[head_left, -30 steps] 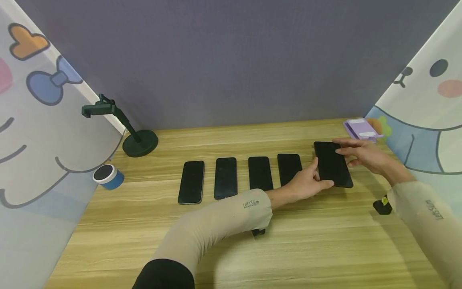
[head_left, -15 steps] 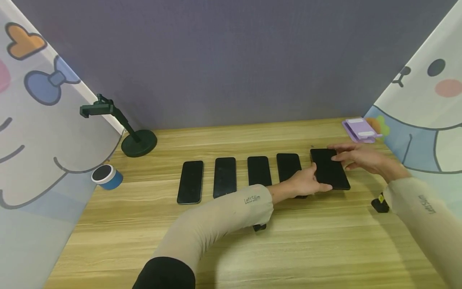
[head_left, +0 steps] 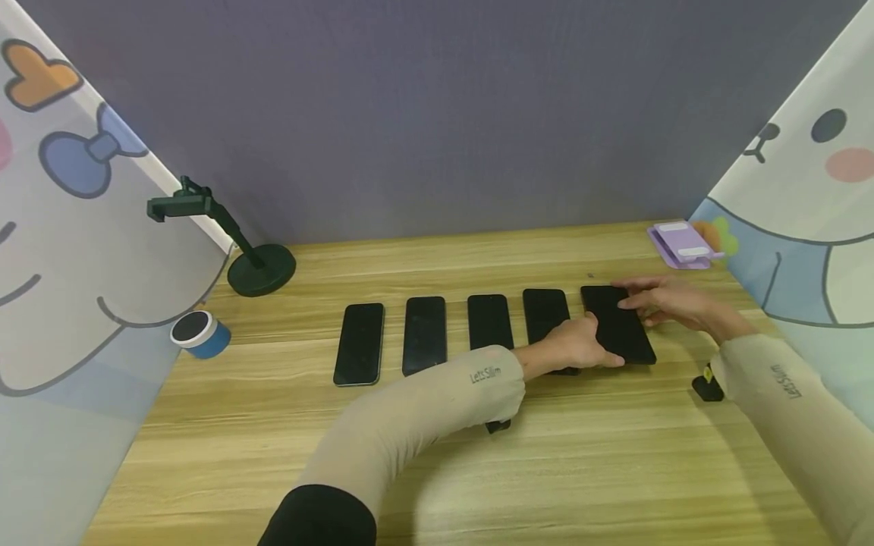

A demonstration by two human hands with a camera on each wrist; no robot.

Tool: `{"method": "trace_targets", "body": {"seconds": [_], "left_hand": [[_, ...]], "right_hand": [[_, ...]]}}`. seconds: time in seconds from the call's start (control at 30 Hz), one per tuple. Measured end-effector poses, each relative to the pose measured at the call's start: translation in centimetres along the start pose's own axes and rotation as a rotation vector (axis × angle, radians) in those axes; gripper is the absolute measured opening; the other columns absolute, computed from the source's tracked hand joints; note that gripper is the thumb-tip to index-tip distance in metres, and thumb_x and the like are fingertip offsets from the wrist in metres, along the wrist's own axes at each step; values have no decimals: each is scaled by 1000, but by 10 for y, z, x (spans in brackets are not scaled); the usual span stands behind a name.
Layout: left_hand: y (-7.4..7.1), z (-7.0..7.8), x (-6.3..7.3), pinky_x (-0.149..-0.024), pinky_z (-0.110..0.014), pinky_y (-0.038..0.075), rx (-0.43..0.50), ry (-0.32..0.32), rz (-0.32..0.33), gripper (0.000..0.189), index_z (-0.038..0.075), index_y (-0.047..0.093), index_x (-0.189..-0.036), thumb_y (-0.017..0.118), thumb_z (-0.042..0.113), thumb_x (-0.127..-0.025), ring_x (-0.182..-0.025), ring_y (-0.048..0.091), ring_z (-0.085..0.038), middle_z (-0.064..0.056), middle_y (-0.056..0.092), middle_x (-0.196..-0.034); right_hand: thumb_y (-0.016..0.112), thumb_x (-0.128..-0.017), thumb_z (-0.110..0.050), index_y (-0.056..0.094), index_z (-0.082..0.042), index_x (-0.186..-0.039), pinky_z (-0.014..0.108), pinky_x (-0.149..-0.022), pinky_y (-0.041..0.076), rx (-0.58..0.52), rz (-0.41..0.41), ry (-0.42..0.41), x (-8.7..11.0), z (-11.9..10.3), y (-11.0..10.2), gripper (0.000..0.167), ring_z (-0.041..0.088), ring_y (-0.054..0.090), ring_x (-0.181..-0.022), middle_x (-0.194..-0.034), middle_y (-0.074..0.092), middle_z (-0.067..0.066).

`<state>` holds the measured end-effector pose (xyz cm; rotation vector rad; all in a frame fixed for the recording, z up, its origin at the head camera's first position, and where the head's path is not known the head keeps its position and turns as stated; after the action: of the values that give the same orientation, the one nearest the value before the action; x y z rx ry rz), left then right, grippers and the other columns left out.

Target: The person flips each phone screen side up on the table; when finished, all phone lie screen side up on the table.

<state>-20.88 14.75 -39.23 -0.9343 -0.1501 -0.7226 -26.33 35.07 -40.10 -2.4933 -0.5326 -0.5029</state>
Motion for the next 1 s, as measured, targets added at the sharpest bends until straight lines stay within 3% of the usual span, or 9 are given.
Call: {"method": "trace_targets", "body": {"seconds": [0.13,0.33,0.47,0.6,0.67,0.73,0.87,0.93,1.0], "left_hand": [[1,3,1,-64,-24,52,-62,-29,12,91,23,26,-160,71,54,-88,-70,67,-8,5,76,-106],[1,4,1,-61,-24,52,-66,-39,-19,95,22,16,-162,69,54,-90,-62,66,-11,4,74,-78],[0,4,0,-71,-23,55,-43,-28,-36,95,19,16,-162,69,53,-91,-78,71,-8,7,74,-76],[-1,4,1,-84,-24,55,-4,-9,-64,88,18,23,-161,69,50,-92,-98,70,-6,9,75,-79],[-1,4,1,-85,-25,55,14,-3,-85,84,19,27,-160,68,48,-93,-99,69,-7,8,74,-80],[-2,5,0,-84,-25,54,-4,1,-85,80,21,29,-159,67,49,-94,-96,69,-7,9,73,-80],[-3,7,-2,-66,-24,53,-159,3,-30,85,27,20,-161,63,55,-94,-74,68,-9,10,73,-82],[-2,8,-1,-66,-24,53,-281,10,24,88,30,18,-161,62,61,-92,-85,70,-9,11,75,-103],[0,8,0,-74,-25,54,-393,20,65,89,29,21,-161,61,65,-90,-104,67,-10,9,67,-127]], "right_hand": [[64,-98,-23,31,-2,-157,30,-68,54,20,1,-9,1,-2,1,70,9,52,-75,-156,21,30],[64,-98,-27,32,-3,-157,32,-68,55,82,-2,-16,0,-6,2,71,11,53,-75,-159,17,36],[63,-99,-27,32,-4,-157,33,-69,55,102,-1,-23,-1,-6,2,70,12,54,-75,-157,20,37],[64,-98,-21,35,-3,-155,34,-69,57,82,15,-23,-1,-3,0,67,13,54,-75,-132,42,23],[64,-97,-18,36,-3,-155,34,-70,57,69,21,-18,-1,-1,1,66,13,55,-75,-117,44,14],[65,-97,-18,37,-3,-155,35,-70,57,65,24,-17,-2,0,1,66,13,54,-75,-113,44,11],[66,-96,-19,38,-4,-154,35,-71,58,72,33,-28,-2,2,2,67,13,54,-74,-115,40,12],[67,-96,-20,38,-4,-154,35,-71,59,81,38,-38,-1,2,3,67,14,56,-76,-120,39,15],[67,-96,-20,38,-4,-154,35,-72,59,89,44,-48,-1,2,4,67,13,58,-80,-127,39,20]]}}
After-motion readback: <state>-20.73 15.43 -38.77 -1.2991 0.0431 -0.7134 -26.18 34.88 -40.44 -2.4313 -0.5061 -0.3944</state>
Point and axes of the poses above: each hand's wrist, its own x-axis away from the middle knuckle, its own y-axis out of the palm, z = x × y, the point moved 4 cm from there along -x, towards the middle knuckle
